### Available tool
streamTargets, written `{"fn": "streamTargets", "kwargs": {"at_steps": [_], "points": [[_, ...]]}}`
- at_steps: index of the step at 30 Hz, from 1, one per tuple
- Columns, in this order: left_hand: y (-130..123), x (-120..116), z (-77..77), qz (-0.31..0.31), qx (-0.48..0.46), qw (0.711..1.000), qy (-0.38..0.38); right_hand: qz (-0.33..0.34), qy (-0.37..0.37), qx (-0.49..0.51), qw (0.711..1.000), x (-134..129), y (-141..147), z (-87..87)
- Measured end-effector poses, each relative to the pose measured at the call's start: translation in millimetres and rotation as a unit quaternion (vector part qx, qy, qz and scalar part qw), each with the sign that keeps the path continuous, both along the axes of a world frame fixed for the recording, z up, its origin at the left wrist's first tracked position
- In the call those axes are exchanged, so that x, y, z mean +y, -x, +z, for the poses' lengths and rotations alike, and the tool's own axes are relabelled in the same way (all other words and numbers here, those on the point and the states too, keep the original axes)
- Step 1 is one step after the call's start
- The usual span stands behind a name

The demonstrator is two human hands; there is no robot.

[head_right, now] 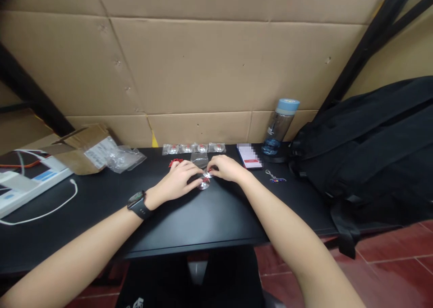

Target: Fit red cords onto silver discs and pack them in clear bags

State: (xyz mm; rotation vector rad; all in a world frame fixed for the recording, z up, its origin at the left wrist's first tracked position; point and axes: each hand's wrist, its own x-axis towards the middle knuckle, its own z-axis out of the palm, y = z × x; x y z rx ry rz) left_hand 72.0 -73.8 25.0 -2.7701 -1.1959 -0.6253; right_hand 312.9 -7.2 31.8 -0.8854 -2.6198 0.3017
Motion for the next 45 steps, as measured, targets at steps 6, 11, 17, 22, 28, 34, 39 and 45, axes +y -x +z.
{"fn": "streamTargets", "kwargs": {"at_steps": [6, 11, 17, 22, 28, 34, 39, 45], "points": [[-8, -2, -5.0, -0.032, 0.011, 0.999, 0.018, -0.053, -0.004, -0.03, 0.998, -1, 0, -1.4], [-7, -1, -5.0, -0.029, 0.014, 0.999, -0.005, -0.075, -0.024, -0.046, 0.996, -5, 4, 0.7], [-2, -1, -1.1, -0.002, 0.03, 0.997, -0.078, -0.086, -0.043, -0.052, 0.994, -10, 4, 1.9], [6, 3, 5.1, 0.089, -0.076, 0.991, -0.058, -0.027, -0.028, 0.05, 0.998, -16, 4, 14.0], [9, 4, 14.3, 0.15, -0.177, 0.972, -0.025, -0.03, -0.049, 0.157, 0.986, -22, 16, 17.4], [7, 0, 17.9, 0.172, -0.201, 0.964, -0.006, -0.075, -0.061, 0.21, 0.973, -24, 18, 18.0], [6, -1, 19.9, 0.17, -0.218, 0.961, 0.021, -0.081, -0.012, 0.268, 0.96, -34, 26, 22.8], [7, -1, 21.0, 0.133, -0.242, 0.96, 0.054, -0.049, 0.135, 0.352, 0.925, -39, 40, 9.3]]}}
